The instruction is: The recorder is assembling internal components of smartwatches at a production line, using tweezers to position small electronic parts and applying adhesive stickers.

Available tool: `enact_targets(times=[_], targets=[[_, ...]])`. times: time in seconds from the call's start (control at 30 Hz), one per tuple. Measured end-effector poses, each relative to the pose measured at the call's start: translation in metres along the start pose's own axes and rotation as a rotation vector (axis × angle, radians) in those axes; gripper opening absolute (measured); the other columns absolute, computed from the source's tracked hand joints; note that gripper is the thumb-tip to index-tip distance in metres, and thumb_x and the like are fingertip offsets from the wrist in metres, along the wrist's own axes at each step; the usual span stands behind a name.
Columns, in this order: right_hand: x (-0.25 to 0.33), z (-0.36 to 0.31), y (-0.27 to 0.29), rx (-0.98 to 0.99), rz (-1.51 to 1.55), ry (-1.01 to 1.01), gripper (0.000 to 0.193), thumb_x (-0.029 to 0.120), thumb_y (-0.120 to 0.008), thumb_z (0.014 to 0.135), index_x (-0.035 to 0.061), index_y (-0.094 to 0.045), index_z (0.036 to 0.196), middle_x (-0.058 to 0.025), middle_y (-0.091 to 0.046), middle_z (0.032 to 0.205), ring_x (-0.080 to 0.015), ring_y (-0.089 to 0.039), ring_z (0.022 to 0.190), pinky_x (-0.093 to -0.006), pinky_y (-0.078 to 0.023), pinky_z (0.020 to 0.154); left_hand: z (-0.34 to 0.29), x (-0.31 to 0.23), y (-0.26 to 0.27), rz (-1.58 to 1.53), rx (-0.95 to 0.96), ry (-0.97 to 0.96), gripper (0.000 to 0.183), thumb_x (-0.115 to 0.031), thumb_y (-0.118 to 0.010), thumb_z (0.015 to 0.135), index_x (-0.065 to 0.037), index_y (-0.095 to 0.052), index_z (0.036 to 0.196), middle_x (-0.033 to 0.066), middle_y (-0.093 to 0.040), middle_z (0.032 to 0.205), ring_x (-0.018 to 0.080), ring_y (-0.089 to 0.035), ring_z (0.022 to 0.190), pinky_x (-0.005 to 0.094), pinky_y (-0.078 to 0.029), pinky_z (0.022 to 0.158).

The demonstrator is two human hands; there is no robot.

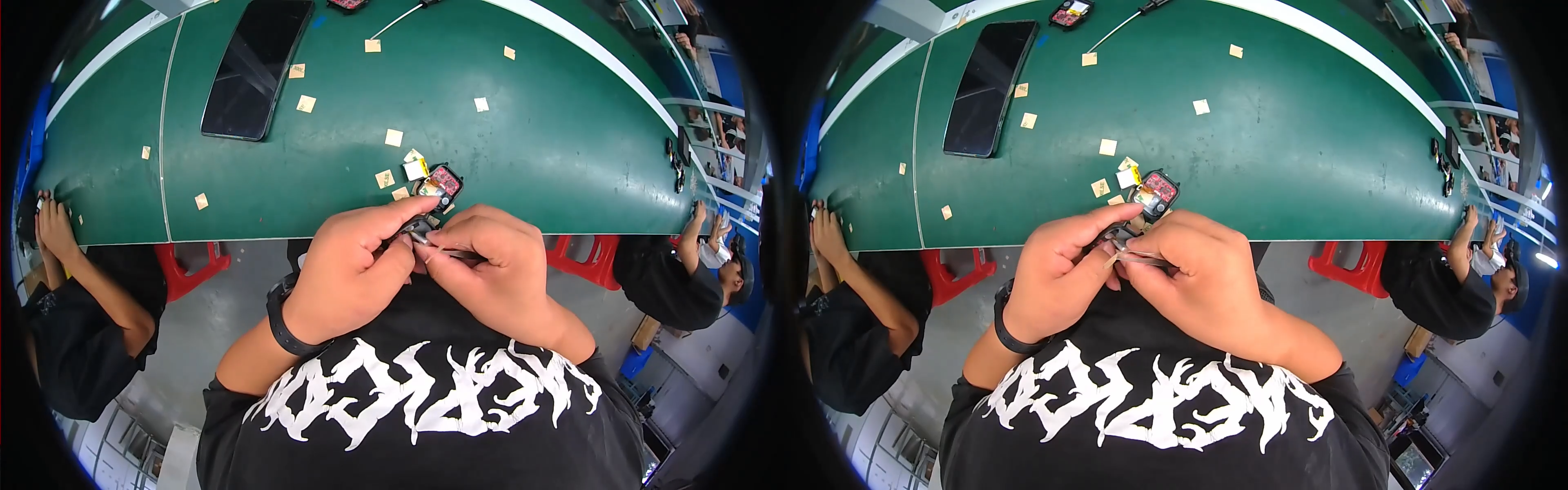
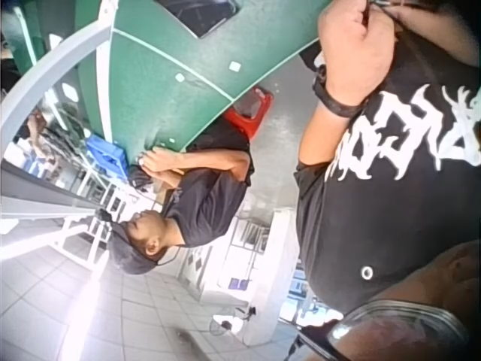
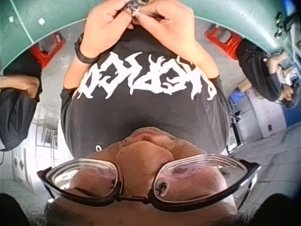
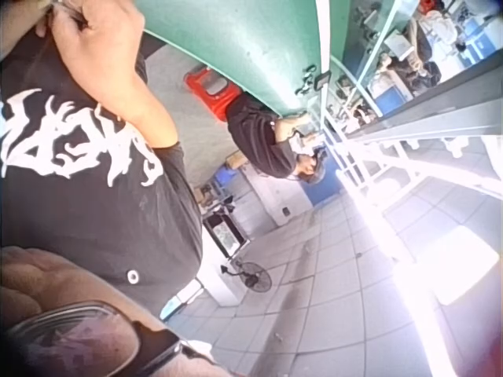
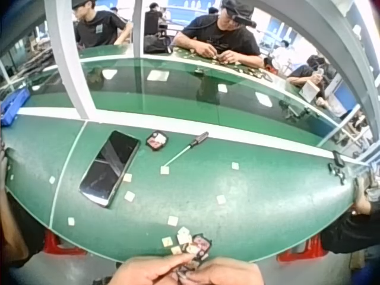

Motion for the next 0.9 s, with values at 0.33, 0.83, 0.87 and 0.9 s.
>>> enact_targets(times=[0.33, 0.83, 0.87, 0.9], targets=[[-0.016, -0.001, -0.006, 0.099, 0.115, -0.194, 0.012, 0.001, -0.078, 0.084, -0.0013, -0.075, 0.095, -0.0087, -0.069, 0.081, -0.014, -0.064, 0.067, -0.0274, -0.049, 0.06, -0.004, -0.012, -0.003, 0.122, 0.057, -0.139, 0.053, 0.009, -0.047, 0.096, 0.001, -0.048, 0.148, 0.0096, -0.067, 0.105, 0.0112, -0.065, 0.079, 0.0259, -0.056, 0.075], [-0.037, -0.001, -0.014, 0.171, 0.405, -0.442, 0.024, 0.006, -0.082, 0.085, 0.0007, -0.061, 0.093, 0.0015, -0.061, 0.085, -0.0011, -0.051, 0.068, -0.0193, -0.044, 0.063, -0.012, -0.013, -0.01, 0.053, 0.221, -0.12, 0.064, 0.008, -0.044, 0.094, 0.0, -0.035, 0.156, 0.0073, -0.067, 0.096, 0.013, -0.062, 0.076, 0.0274, -0.053, 0.068], [-0.039, -0.002, -0.014, 0.172, 0.403, -0.442, 0.024, 0.006, -0.082, 0.085, 0.0007, -0.061, 0.093, 0.0015, -0.061, 0.085, -0.0011, -0.051, 0.068, -0.0193, -0.044, 0.063, -0.012, -0.01, -0.011, -0.003, 0.217, -0.081, 0.065, 0.008, -0.044, 0.094, 0.0, -0.034, 0.157, 0.0063, -0.067, 0.097, 0.0122, -0.061, 0.075, 0.0272, -0.052, 0.067], [-0.039, -0.002, -0.015, 0.171, 0.391, -0.415, 0.023, 0.006, -0.082, 0.086, 0.0007, -0.061, 0.093, 0.0018, -0.061, 0.087, -0.0012, -0.052, 0.069, -0.0197, -0.044, 0.063, -0.012, -0.009, -0.011, -0.003, 0.215, -0.081, 0.065, 0.008, -0.044, 0.094, 0.0, -0.034, 0.157, 0.0063, -0.067, 0.097, 0.0122, -0.061, 0.075, 0.0272, -0.052, 0.067]])
Point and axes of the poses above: each hand's wrist, its own z-axis towards the middle knuckle, its own y-axis out of the back of the hand, x = y × z, the point moved 10 cm from there along z, towards the middle knuckle
